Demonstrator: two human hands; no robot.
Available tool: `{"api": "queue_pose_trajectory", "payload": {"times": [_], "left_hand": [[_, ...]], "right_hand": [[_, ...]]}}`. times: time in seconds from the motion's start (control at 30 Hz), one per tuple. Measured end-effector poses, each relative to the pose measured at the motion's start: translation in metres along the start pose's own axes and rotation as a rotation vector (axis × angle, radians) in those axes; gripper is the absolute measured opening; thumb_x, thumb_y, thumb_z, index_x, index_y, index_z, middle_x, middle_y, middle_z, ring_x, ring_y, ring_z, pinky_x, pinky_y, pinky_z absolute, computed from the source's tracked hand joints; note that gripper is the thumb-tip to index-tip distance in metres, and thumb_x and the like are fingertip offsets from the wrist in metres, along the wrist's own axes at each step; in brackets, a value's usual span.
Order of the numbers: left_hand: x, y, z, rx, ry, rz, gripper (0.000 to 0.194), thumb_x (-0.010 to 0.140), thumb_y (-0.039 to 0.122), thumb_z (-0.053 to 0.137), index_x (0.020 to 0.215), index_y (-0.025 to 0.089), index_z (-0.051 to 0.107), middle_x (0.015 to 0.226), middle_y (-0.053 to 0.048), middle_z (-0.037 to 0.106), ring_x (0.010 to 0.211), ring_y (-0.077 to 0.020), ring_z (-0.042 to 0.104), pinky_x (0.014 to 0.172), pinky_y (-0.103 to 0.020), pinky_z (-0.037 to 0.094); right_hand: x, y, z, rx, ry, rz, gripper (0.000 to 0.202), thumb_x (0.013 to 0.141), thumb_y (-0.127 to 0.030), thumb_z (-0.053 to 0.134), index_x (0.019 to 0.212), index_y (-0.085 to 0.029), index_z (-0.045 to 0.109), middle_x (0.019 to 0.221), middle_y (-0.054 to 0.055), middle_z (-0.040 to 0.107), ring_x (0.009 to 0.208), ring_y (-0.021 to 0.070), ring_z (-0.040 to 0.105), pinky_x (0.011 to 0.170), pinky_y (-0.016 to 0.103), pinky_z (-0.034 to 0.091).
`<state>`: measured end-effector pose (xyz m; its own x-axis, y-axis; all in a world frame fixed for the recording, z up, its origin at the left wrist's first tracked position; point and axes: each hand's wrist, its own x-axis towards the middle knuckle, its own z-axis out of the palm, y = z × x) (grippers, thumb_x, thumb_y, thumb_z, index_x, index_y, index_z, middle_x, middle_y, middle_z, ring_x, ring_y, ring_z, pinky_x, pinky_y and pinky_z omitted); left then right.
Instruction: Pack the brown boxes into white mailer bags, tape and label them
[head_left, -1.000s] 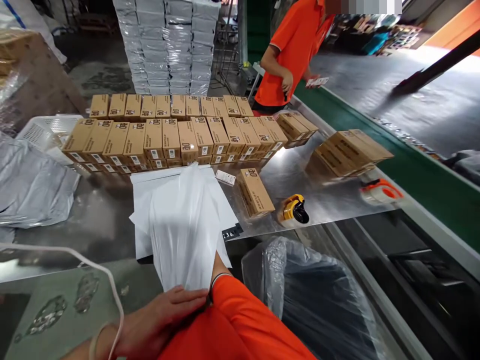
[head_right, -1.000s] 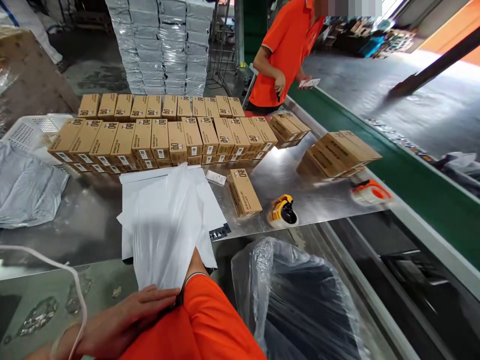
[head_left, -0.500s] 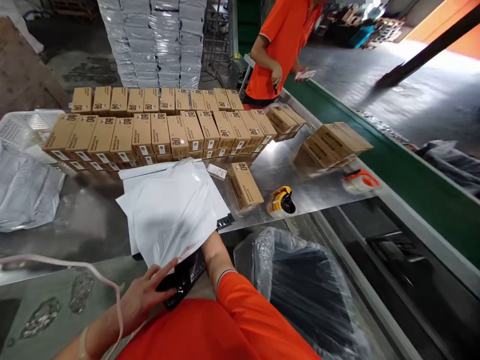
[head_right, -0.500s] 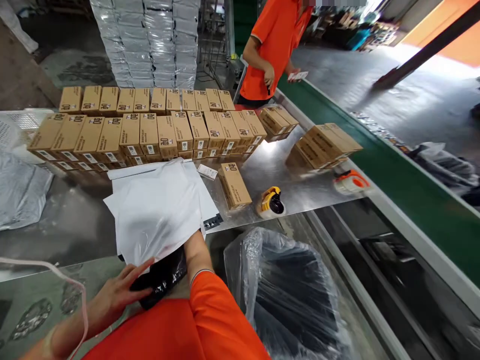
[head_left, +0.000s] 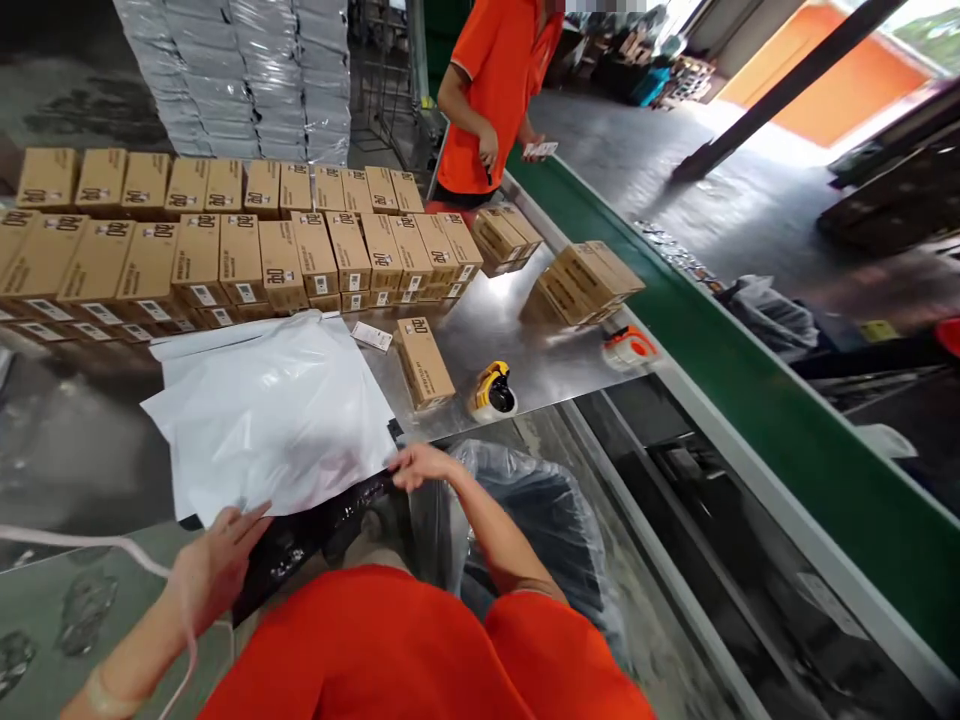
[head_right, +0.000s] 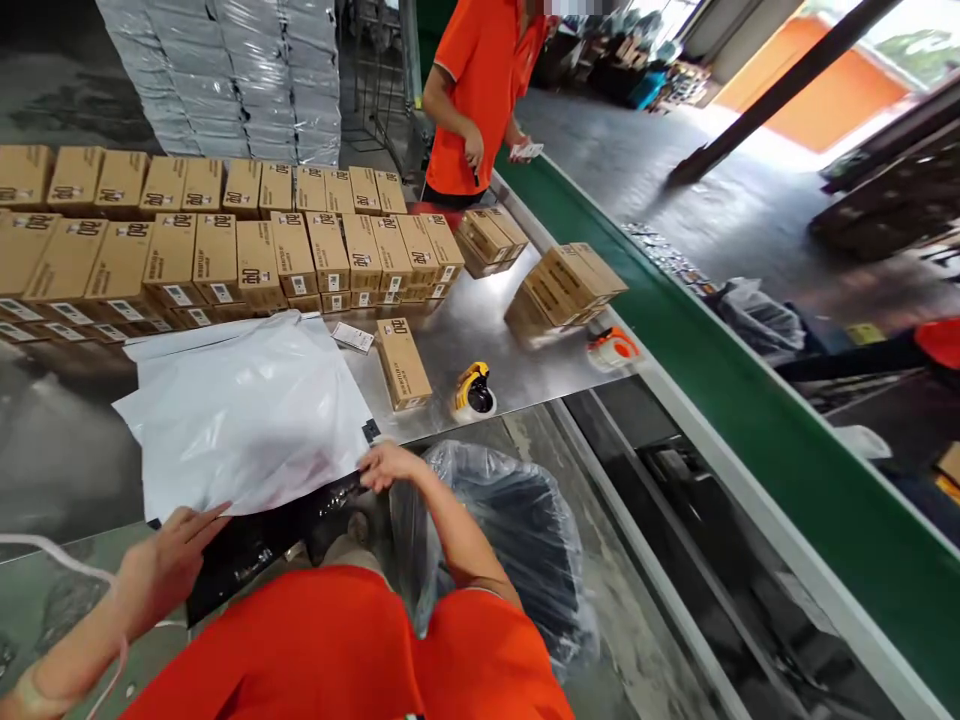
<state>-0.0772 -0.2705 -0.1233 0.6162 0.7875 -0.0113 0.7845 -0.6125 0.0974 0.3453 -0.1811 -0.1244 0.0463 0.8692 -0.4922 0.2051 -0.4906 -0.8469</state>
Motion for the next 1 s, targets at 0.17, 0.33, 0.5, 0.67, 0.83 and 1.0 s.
{"api": "queue_pose_trajectory", "payload": {"times": [0.17, 0.33, 0.5, 0.67, 0.83, 1.0], "left_hand": [[0.017, 0.013, -0.019, -0.012, 0.000, -0.130, 0.051, 0.092, 0.007, 0.049, 0.125, 0.022, 0.086, 0.123, -0.013, 0.084, 0.108, -0.0293, 0.076, 0.092, -0.041, 0.069], [0.034, 0.015, -0.040, -0.016, -0.004, -0.199, 0.067, 0.088, 0.001, 0.043, 0.141, 0.021, 0.080, 0.146, -0.012, 0.077, 0.118, -0.0299, 0.075, 0.096, -0.042, 0.068], [0.051, 0.004, -0.065, -0.043, 0.007, -0.196, 0.071, 0.091, 0.000, 0.039, 0.153, 0.011, 0.071, 0.158, -0.015, 0.069, 0.115, -0.0296, 0.071, 0.103, -0.044, 0.065], [0.061, 0.003, -0.076, -0.077, -0.077, -0.316, 0.086, 0.086, 0.001, 0.053, 0.170, 0.020, 0.053, 0.175, -0.011, 0.052, 0.133, -0.0304, 0.065, 0.093, -0.035, 0.067], [0.058, 0.019, -0.072, -0.057, -0.123, -0.297, 0.091, 0.088, 0.001, 0.054, 0.175, 0.028, 0.048, 0.181, -0.008, 0.043, 0.125, -0.0350, 0.064, 0.077, -0.039, 0.071], [0.033, 0.041, -0.060, -0.056, -0.143, -0.097, 0.086, 0.093, -0.001, 0.048, 0.172, 0.031, 0.054, 0.181, -0.005, 0.045, 0.121, -0.0321, 0.064, 0.072, -0.034, 0.070]], "right_hand": [[0.110, -0.046, -0.049, -0.549, 0.427, -0.008, 0.109, 0.080, -0.036, 0.092, 0.172, -0.010, 0.042, 0.175, 0.032, 0.039, 0.165, 0.0475, 0.030, 0.129, 0.061, 0.034], [0.148, -0.055, -0.060, -0.724, 0.374, 0.151, 0.123, 0.081, -0.033, 0.090, 0.180, -0.009, 0.021, 0.174, 0.036, 0.033, 0.159, 0.0461, 0.038, 0.127, 0.061, 0.033], [0.053, -0.016, -0.088, -0.382, 0.294, -0.095, 0.113, 0.074, -0.043, 0.086, 0.174, -0.016, 0.043, 0.167, 0.023, 0.053, 0.148, 0.0403, 0.054, 0.124, 0.055, 0.045], [-0.086, 0.012, -0.087, 0.075, -0.232, -0.158, 0.126, 0.051, -0.060, 0.097, 0.166, -0.027, 0.059, 0.163, 0.013, 0.064, 0.147, 0.0407, 0.062, 0.118, 0.052, 0.052], [-0.132, 0.022, 0.014, 0.265, -0.576, 0.125, 0.089, 0.048, -0.042, 0.100, 0.133, -0.025, 0.081, 0.133, 0.008, 0.081, 0.125, 0.0385, 0.074, 0.107, 0.049, 0.057], [-0.074, 0.021, 0.125, 0.501, -0.321, 0.142, 0.052, 0.060, -0.044, 0.094, 0.104, -0.021, 0.080, 0.096, 0.005, 0.082, 0.094, 0.0289, 0.077, 0.091, 0.041, 0.061]]}}
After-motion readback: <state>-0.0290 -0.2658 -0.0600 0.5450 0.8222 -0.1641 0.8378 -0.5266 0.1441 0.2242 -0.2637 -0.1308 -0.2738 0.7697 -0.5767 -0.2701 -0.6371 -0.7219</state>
